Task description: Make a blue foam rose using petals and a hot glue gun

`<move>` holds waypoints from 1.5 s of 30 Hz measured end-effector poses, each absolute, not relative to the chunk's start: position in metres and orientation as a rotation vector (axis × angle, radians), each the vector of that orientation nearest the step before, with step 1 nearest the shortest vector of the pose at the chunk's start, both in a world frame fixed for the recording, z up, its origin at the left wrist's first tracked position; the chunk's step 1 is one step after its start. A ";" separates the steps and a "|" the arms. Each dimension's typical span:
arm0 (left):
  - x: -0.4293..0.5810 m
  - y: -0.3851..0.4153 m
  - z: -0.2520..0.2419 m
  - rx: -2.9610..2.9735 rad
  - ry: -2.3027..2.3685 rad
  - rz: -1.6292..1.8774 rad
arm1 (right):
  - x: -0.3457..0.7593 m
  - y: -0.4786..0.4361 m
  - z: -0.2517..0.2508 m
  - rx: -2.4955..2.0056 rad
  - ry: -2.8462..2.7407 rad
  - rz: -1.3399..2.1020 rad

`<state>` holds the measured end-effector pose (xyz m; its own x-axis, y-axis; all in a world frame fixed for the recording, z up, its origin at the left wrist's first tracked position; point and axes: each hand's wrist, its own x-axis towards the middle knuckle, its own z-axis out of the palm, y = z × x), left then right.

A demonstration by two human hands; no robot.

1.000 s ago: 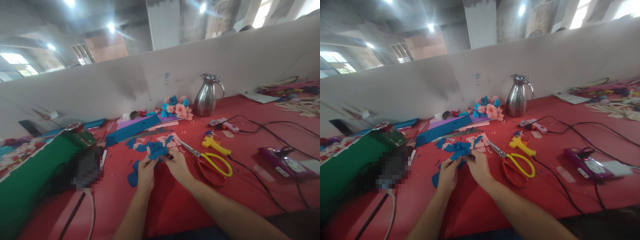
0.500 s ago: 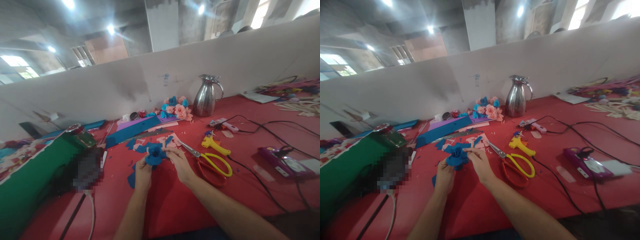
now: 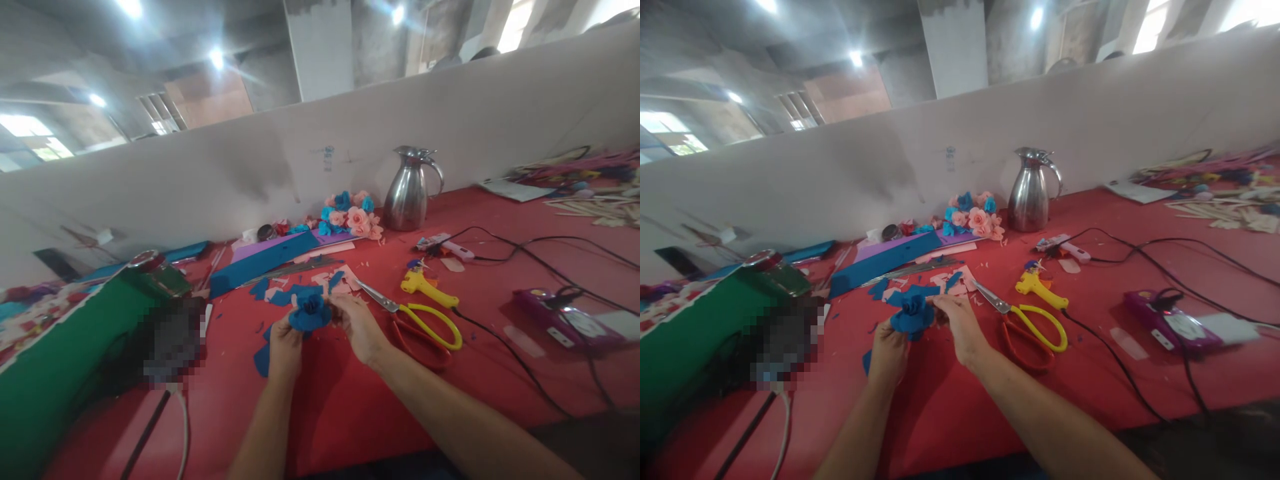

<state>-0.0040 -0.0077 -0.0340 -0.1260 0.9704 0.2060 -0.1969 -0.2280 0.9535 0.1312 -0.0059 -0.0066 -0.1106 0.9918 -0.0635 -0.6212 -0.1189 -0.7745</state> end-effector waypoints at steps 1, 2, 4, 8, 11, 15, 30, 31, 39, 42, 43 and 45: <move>-0.005 -0.008 -0.034 1.159 0.984 1.510 | 0.131 -0.006 -0.006 -0.721 -0.697 1.578; -0.005 -0.008 -0.035 1.158 0.959 1.492 | 0.131 -0.006 -0.006 -0.726 -0.700 1.571; -0.006 -0.007 -0.035 1.148 0.922 1.490 | 0.131 -0.006 -0.005 -0.723 -0.709 1.562; -0.003 -0.007 -0.033 1.095 0.907 1.488 | 0.132 -0.006 -0.004 -0.699 -0.690 1.615; 0.001 -0.008 -0.028 0.983 0.918 1.413 | 0.134 -0.006 -0.005 -0.684 -0.703 1.612; 0.003 -0.010 -0.019 0.813 0.848 1.307 | 0.136 -0.006 -0.003 -0.700 -0.752 1.561; 0.000 -0.013 -0.014 0.627 0.690 1.266 | 0.131 -0.016 -0.004 -0.823 -1.309 0.904; 0.000 -0.013 -0.015 0.623 0.690 1.269 | 0.132 -0.017 -0.003 -0.827 -1.351 0.847; -0.004 -0.014 -0.016 0.619 0.719 1.317 | 0.134 -0.018 -0.005 -0.800 -1.455 0.641; -0.004 -0.013 -0.015 0.625 0.721 1.342 | 0.134 -0.018 -0.005 -0.797 -1.453 0.658; -0.003 -0.013 -0.015 0.631 0.713 1.352 | 0.134 -0.018 -0.005 -0.803 -1.441 0.677; -0.002 -0.012 -0.015 0.656 0.693 1.379 | 0.133 -0.018 -0.003 -0.824 -1.385 0.731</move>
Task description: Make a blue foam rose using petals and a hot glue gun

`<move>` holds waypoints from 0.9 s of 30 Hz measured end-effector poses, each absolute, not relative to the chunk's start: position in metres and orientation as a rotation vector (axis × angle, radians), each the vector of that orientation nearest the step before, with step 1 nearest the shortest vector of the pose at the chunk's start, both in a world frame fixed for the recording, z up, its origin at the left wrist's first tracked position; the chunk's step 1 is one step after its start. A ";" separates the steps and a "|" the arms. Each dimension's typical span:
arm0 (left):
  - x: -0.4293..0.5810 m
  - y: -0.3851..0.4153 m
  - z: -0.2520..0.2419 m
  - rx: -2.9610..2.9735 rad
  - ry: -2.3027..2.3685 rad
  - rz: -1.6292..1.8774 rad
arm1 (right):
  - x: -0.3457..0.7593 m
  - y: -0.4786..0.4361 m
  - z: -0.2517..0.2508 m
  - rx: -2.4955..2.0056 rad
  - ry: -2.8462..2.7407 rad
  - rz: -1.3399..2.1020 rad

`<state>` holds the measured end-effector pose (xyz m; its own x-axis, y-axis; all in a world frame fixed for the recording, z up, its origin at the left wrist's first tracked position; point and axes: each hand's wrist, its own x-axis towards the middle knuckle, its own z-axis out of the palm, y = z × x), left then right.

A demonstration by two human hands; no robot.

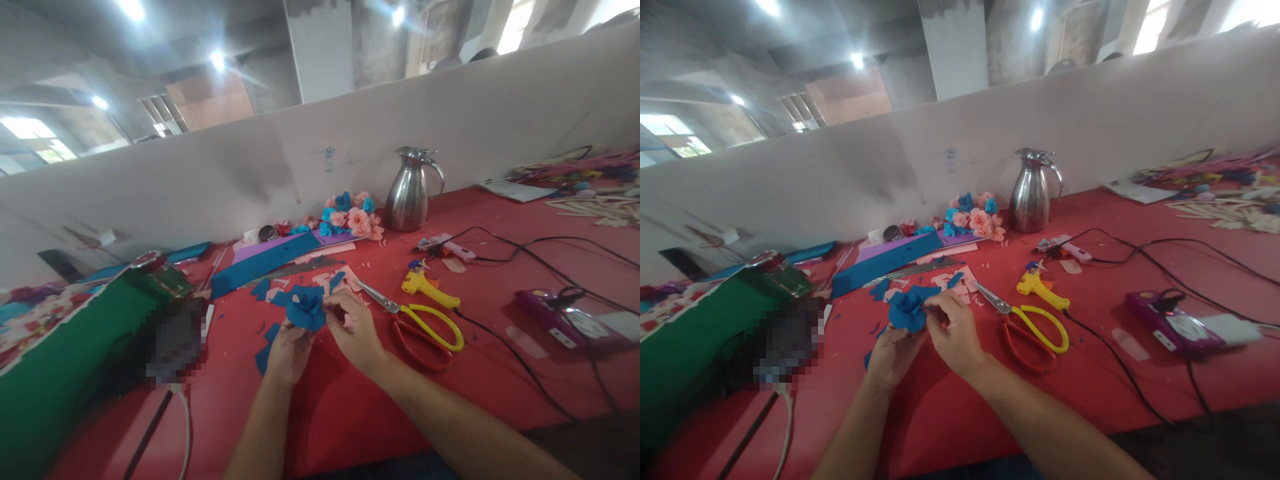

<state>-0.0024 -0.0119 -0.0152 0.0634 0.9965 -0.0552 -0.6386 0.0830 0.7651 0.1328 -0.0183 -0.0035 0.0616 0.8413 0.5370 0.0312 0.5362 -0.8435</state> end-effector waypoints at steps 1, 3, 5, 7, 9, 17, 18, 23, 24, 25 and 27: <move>-0.002 -0.011 -0.016 0.675 0.689 1.395 | 0.132 -0.018 -0.003 -0.835 -1.344 0.775; -0.001 -0.010 -0.017 0.727 0.694 1.428 | 0.130 -0.017 -0.004 -0.852 -1.252 0.898; -0.001 -0.009 -0.020 0.799 0.722 1.448 | 0.129 -0.014 -0.006 -0.857 -1.167 1.056; -0.002 -0.008 -0.024 0.863 0.754 1.461 | 0.127 -0.011 -0.008 -0.857 -1.085 1.227; -0.003 -0.007 -0.027 0.889 0.786 1.480 | 0.126 -0.009 -0.010 -0.845 -0.995 1.396; -0.004 -0.005 -0.025 0.823 0.829 1.517 | 0.128 -0.011 0.000 -0.747 -0.900 1.622; -0.004 -0.005 -0.025 0.812 0.833 1.518 | 0.128 -0.012 0.000 -0.749 -0.907 1.621; -0.003 -0.005 -0.023 0.765 0.824 1.490 | 0.129 -0.011 0.000 -0.723 -0.875 1.653; -0.003 -0.004 -0.023 0.756 0.803 1.480 | 0.130 -0.011 -0.001 -0.717 -0.852 1.673; -0.003 -0.004 -0.021 0.749 0.772 1.466 | 0.130 -0.011 -0.001 -0.712 -0.828 1.695; -0.002 -0.005 -0.018 0.739 0.700 1.425 | 0.131 -0.011 0.000 -0.714 -0.792 1.724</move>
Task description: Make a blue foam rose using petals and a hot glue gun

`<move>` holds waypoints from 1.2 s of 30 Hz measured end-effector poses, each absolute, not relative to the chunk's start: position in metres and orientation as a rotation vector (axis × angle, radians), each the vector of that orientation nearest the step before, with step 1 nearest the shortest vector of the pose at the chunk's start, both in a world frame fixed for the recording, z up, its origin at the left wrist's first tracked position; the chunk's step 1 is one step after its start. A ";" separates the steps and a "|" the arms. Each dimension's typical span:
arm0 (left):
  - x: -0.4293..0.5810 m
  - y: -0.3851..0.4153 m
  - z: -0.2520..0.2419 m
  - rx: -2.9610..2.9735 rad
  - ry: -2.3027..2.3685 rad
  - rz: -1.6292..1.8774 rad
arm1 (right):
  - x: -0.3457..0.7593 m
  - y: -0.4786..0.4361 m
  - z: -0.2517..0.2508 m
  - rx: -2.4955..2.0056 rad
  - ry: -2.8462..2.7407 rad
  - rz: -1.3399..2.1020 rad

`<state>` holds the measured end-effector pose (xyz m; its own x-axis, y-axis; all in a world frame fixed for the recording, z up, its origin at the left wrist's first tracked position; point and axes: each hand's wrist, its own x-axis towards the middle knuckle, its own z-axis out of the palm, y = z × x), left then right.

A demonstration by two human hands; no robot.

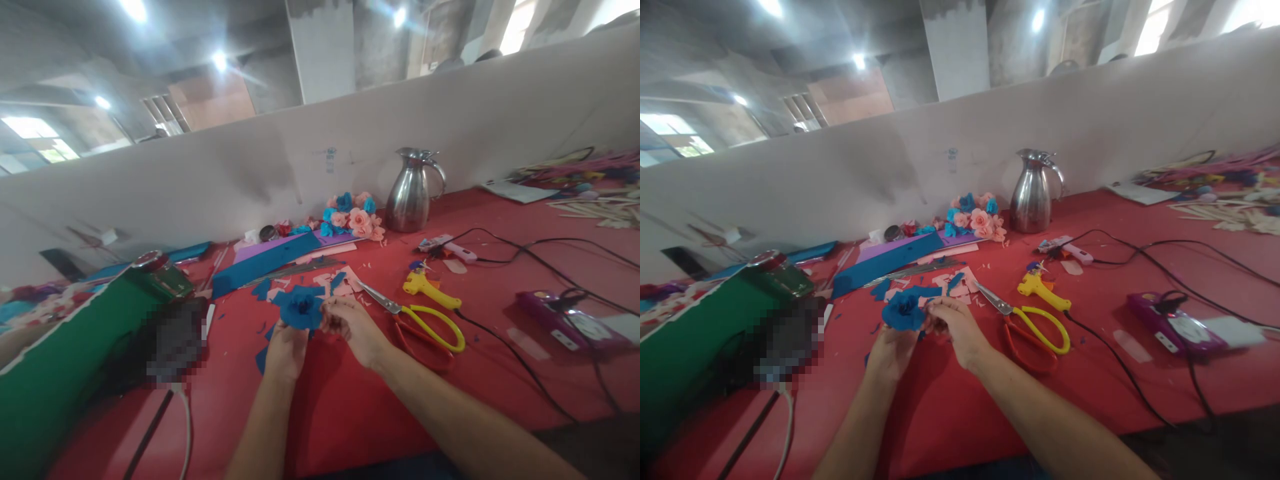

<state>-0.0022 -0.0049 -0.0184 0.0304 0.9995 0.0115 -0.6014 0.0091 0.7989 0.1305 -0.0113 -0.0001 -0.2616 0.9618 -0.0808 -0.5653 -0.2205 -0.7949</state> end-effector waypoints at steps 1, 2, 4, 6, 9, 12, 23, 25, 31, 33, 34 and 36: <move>-0.002 -0.005 -0.017 0.736 0.673 1.401 | 0.131 -0.011 0.000 -0.721 -0.786 1.723; -0.002 -0.006 -0.015 0.733 0.658 1.374 | 0.131 -0.011 0.000 -0.730 -0.783 1.712; -0.002 -0.007 -0.013 0.709 0.656 1.324 | 0.131 -0.011 -0.001 -0.749 -0.787 1.674; -0.003 -0.009 -0.013 0.650 0.672 1.287 | 0.131 -0.010 -0.002 -0.761 -0.779 1.632; -0.006 -0.009 -0.016 0.545 0.703 1.261 | 0.132 -0.008 -0.004 -0.759 -0.747 1.616; -0.009 -0.009 -0.021 0.499 0.742 1.250 | 0.131 -0.008 -0.002 -0.760 -0.765 1.631; 0.000 -0.011 -0.019 0.547 0.692 1.200 | 0.123 -0.008 -0.014 -0.766 -0.980 1.554; 0.000 -0.011 -0.020 0.538 0.695 1.171 | 0.123 -0.007 -0.016 -0.803 -0.983 1.542; 0.003 -0.013 -0.018 0.504 0.728 1.195 | 0.124 -0.006 -0.017 -0.880 -0.990 1.446; 0.004 -0.013 -0.018 0.561 0.768 1.244 | 0.124 -0.006 -0.017 -0.888 -1.001 1.384; 0.005 -0.013 -0.019 0.600 0.799 1.278 | 0.124 -0.005 -0.017 -0.889 -1.002 1.364; 0.006 -0.011 -0.020 0.666 0.884 1.361 | 0.125 -0.004 -0.017 -0.885 -1.008 1.342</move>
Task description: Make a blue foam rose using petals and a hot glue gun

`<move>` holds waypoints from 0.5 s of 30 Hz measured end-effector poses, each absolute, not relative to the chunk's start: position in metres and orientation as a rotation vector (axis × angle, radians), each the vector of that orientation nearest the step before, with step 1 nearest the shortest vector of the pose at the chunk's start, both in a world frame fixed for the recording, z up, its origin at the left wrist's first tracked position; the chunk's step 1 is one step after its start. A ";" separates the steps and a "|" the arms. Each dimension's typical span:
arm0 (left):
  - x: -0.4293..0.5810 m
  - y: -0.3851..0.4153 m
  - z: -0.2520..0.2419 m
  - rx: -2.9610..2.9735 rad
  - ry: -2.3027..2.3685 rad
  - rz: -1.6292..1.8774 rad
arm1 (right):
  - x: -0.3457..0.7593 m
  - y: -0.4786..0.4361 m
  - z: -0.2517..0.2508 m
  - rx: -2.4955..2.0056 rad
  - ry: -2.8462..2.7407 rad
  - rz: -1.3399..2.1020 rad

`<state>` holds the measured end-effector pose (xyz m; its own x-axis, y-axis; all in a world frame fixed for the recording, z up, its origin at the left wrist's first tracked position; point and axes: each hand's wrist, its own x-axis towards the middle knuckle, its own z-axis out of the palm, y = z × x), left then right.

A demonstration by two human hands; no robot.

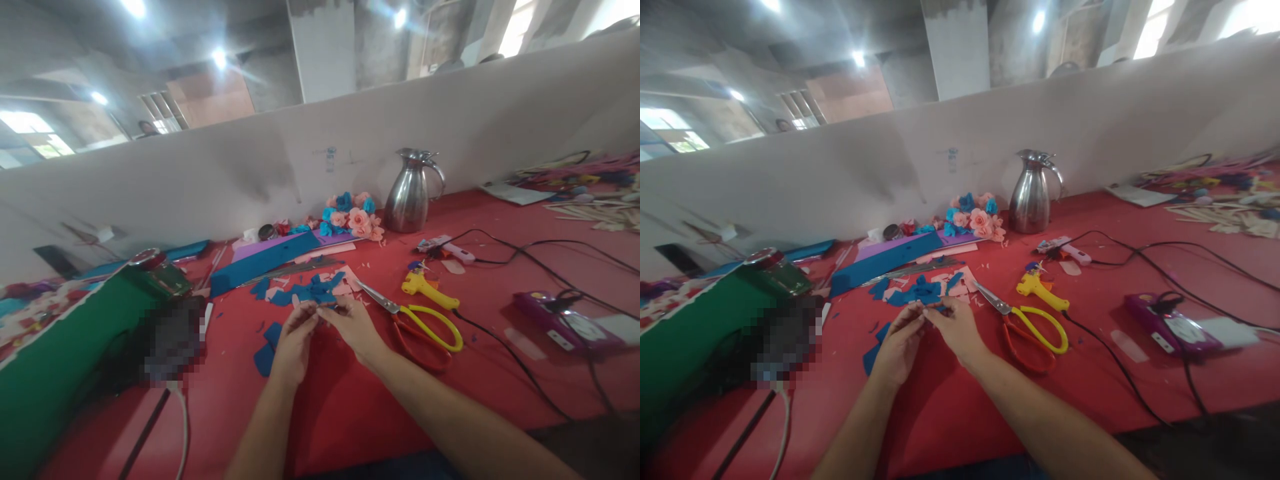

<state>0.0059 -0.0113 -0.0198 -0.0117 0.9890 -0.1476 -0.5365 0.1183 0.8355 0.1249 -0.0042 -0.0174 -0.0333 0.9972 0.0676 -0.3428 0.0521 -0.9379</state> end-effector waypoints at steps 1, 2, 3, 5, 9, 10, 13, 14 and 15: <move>0.006 -0.011 -0.020 0.685 0.933 1.404 | 0.125 -0.004 -0.018 -0.884 -1.020 1.336; 0.006 -0.010 -0.021 0.699 0.978 1.439 | 0.125 -0.003 -0.019 -0.892 -1.038 1.331; 0.007 -0.009 -0.021 0.710 1.013 1.466 | 0.125 -0.003 -0.020 -0.907 -1.059 1.325; 0.007 -0.009 -0.021 0.744 1.037 1.493 | 0.125 -0.003 -0.022 -0.932 -1.118 1.301; 0.005 -0.011 -0.021 0.813 1.031 1.475 | 0.126 -0.005 -0.025 -0.921 -1.286 1.216; 0.005 -0.011 -0.021 0.836 1.024 1.474 | 0.126 -0.006 -0.025 -0.922 -1.323 1.187; 0.003 -0.010 -0.024 0.894 0.970 1.480 | 0.126 -0.007 -0.022 -0.929 -1.406 1.074; 0.002 -0.010 -0.025 0.906 0.952 1.480 | 0.127 -0.007 -0.021 -0.922 -1.427 1.040; 0.002 -0.010 -0.026 0.915 0.939 1.479 | 0.127 -0.007 -0.020 -0.913 -1.448 1.011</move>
<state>0.0018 -0.0101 -0.0263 -0.0958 0.9943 0.0463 -0.3811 -0.0796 0.9211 0.1271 -0.0072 -0.0203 -0.1083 0.9349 0.3379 0.0051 0.3404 -0.9403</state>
